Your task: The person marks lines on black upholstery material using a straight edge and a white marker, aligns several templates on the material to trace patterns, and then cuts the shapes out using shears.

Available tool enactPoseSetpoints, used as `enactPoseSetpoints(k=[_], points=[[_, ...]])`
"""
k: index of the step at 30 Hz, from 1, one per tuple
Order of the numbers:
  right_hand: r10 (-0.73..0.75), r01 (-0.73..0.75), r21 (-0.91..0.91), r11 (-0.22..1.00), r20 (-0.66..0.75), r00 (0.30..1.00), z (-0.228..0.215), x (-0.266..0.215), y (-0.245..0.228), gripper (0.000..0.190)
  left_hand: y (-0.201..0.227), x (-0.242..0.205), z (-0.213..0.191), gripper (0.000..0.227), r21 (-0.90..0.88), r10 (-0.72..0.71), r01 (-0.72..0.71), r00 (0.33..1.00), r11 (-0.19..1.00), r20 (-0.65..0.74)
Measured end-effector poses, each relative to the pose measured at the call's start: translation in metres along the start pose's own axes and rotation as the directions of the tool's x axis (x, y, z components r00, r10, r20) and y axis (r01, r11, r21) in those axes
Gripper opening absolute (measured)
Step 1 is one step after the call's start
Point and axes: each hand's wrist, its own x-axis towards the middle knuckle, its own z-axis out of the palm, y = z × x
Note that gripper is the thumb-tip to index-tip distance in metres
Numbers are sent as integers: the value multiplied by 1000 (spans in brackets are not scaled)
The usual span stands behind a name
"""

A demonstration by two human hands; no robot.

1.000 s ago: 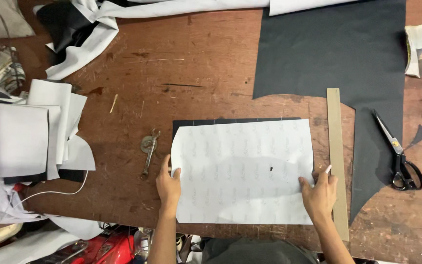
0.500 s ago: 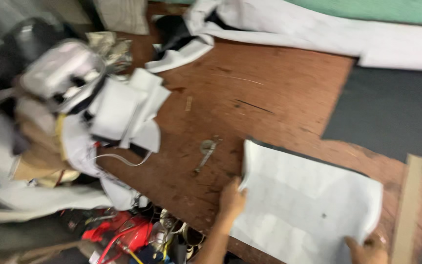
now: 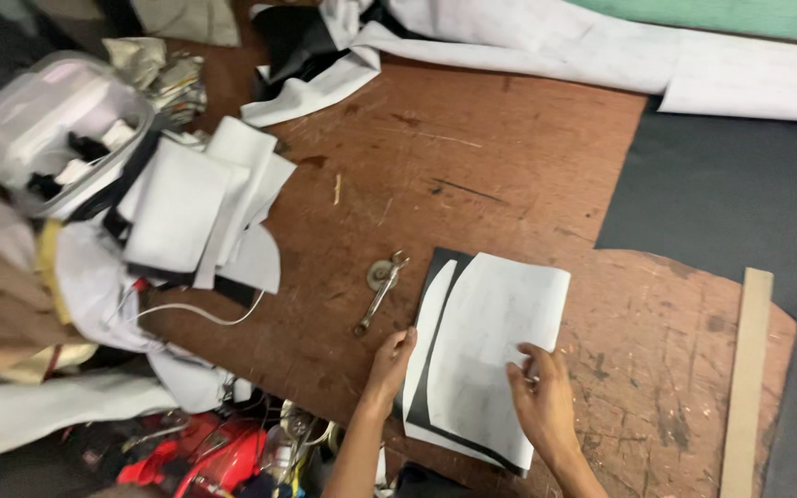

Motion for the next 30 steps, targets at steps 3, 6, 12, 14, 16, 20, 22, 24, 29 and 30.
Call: enactPoseSetpoints(k=[3,6,12,14,16,20,22,24,29,30], points=[[203,-247,-267,932,-181,962,10,13,60,68,4,18,3,86,125,13,-28,993,992,118],[303,-321,-143,936,-132,944,29,14,112,60,-5,24,26,81,163,83,-109,983,981,161],[-71,7,-242,970,-258,963,100,42,142,45,-24,33,60,48,-141,237,-201,916,969,325],[-155,107,-221,969,-214,964,132,41,138,47,-21,38,50,62,-129,75,-30,932,991,356],[-232,203,-184,962,-149,961,160,41,130,49,-7,41,41,64,-157,40,20,927,987,372],[-228,192,-148,970,-287,931,163,54,125,31,48,34,4,60,-102,87,-56,940,993,331],[-190,147,-142,979,-366,911,147,59,130,24,82,25,-34,51,108,246,-283,931,953,268],[-199,120,-197,973,-457,867,126,57,138,19,114,20,-88,52,406,403,-459,888,790,220],[155,-149,45,988,-307,939,105,40,113,30,190,16,-211,47,612,424,-318,905,724,-31],[232,-220,75,973,-273,934,105,31,100,31,201,15,-221,45,642,309,-210,950,737,-44]])
